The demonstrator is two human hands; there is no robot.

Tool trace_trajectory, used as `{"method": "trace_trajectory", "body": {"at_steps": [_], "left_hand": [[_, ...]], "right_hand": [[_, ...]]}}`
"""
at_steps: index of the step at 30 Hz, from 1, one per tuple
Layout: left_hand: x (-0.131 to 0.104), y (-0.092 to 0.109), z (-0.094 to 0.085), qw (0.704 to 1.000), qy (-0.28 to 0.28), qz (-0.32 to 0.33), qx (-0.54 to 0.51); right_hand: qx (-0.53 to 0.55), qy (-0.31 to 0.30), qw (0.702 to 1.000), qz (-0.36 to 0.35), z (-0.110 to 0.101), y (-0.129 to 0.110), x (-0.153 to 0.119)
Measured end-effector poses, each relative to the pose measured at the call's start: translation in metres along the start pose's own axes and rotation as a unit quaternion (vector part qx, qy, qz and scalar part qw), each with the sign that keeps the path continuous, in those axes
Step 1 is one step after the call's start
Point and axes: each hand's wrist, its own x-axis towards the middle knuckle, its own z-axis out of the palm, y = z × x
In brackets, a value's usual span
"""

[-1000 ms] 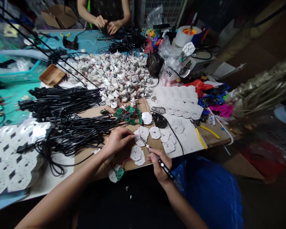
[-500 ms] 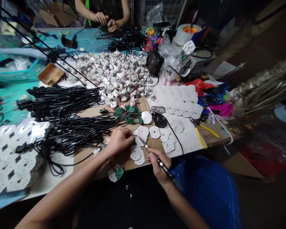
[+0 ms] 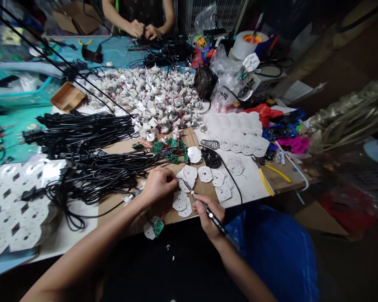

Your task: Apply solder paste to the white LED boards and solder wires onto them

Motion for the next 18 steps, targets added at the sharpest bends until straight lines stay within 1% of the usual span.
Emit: {"method": "trace_trajectory", "body": {"at_steps": [3, 8, 10, 14, 18], "left_hand": [[0.0000, 0.0003, 0.0001, 1.000, 0.003, 0.002, 0.001], [0.0001, -0.0003, 0.0007, 1.000, 0.005, 0.006, 0.006], [0.0001, -0.0009, 0.0009, 1.000, 0.004, 0.008, 0.006], [-0.0002, -0.0014, 0.0013, 1.000, 0.006, 0.009, 0.003], [-0.0002, -0.0010, 0.0013, 1.000, 0.009, 0.005, 0.000]], "right_hand": [[-0.008, -0.003, 1.000, -0.010, 0.0002, 0.0002, -0.0004], [-0.031, -0.012, 0.997, -0.070, 0.0004, -0.0005, 0.0015], [-0.036, -0.013, 0.996, -0.078, 0.0005, -0.0008, 0.0023], [-0.027, -0.012, 0.998, -0.061, -0.0001, -0.0010, 0.0022], [0.005, 0.001, 1.000, -0.014, -0.0022, -0.0018, 0.0012]]}}
